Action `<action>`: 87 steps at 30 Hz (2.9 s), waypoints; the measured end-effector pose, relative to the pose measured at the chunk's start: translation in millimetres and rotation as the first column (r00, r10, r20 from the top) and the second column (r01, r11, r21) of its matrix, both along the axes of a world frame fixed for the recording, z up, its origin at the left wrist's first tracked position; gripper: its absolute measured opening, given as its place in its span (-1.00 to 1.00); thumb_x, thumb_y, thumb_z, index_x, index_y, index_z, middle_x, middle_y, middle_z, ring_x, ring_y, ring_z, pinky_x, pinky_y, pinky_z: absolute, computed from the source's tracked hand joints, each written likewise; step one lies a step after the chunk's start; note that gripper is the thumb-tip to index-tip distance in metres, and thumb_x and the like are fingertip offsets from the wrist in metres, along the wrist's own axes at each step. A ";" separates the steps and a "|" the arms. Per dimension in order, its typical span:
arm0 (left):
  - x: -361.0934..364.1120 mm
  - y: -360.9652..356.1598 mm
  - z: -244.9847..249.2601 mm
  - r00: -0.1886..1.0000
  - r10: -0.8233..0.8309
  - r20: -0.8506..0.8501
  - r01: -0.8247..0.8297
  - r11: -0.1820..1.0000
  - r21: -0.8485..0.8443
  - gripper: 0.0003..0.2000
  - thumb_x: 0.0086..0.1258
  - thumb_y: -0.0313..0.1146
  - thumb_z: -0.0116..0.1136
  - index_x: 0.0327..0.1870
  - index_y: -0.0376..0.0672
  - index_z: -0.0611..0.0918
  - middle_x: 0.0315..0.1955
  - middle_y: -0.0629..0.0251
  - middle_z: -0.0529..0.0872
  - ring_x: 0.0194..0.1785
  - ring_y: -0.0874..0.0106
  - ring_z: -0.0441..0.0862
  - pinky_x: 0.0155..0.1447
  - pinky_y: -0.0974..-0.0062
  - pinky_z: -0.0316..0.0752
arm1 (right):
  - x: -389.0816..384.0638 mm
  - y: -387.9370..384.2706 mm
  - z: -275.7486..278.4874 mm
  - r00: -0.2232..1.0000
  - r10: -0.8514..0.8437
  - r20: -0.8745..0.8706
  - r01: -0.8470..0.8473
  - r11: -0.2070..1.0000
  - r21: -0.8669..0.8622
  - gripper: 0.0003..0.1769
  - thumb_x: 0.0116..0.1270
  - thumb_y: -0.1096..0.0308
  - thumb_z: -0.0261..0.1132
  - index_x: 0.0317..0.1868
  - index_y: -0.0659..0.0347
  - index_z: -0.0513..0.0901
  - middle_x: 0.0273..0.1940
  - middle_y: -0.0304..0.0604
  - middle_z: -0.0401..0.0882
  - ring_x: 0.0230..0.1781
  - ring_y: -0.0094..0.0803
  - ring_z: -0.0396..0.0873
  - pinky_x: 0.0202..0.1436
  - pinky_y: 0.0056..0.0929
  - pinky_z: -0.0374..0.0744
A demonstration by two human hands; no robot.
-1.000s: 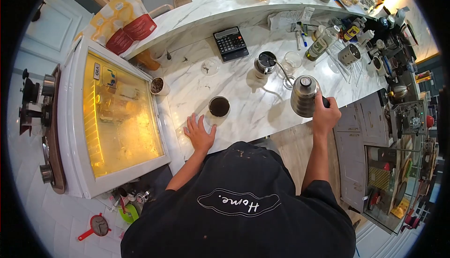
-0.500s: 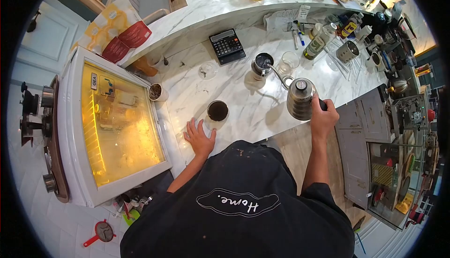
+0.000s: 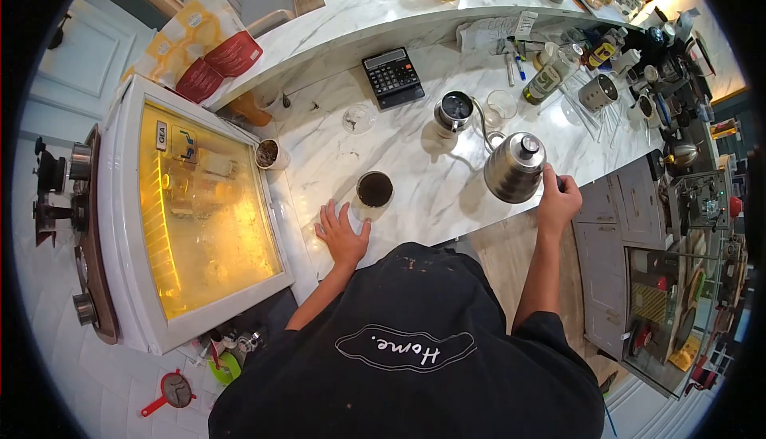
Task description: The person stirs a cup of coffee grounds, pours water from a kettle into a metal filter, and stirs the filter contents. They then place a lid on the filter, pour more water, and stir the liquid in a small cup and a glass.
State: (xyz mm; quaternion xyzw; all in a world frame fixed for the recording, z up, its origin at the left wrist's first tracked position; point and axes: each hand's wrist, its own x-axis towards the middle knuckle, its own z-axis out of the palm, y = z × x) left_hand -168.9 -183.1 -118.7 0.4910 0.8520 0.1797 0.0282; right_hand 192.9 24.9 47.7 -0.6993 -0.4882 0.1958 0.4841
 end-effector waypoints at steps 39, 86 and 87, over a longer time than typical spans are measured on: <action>-17.6 -11.2 -7.1 0.997 -0.037 0.062 0.035 0.999 0.038 -0.34 0.27 0.02 0.46 0.38 0.02 0.56 0.53 0.11 0.35 0.63 0.03 0.15 0.55 -0.21 -0.01 | -96.4 -40.4 -103.3 0.877 0.283 -0.387 -0.333 0.941 -0.067 -0.53 0.41 0.24 0.53 -0.53 0.23 0.46 -0.55 -0.50 0.29 -0.50 -0.70 0.16 -0.46 -0.54 0.16; -157.6 115.0 20.0 0.659 0.429 0.618 -0.749 0.449 0.487 -0.41 -0.03 -0.37 0.67 0.09 -0.21 0.64 -0.02 0.08 0.72 0.10 0.04 0.66 0.23 0.16 0.53 | -402.5 61.3 -37.3 0.185 0.971 0.149 -0.979 0.195 -0.053 -0.64 0.40 0.18 0.46 0.02 0.28 0.67 -0.13 0.03 0.73 -0.10 -0.10 0.70 0.02 -0.19 0.62; -150.9 111.4 21.6 0.677 0.466 0.570 -0.736 0.448 0.508 -0.39 -0.03 -0.37 0.67 0.12 -0.19 0.65 0.00 0.08 0.71 0.14 0.03 0.63 0.26 0.15 0.51 | -411.4 59.1 -37.1 0.169 0.983 0.069 -0.980 0.176 -0.097 -0.61 0.40 0.15 0.45 0.05 0.27 0.67 -0.10 0.02 0.74 -0.07 -0.13 0.70 0.04 -0.20 0.62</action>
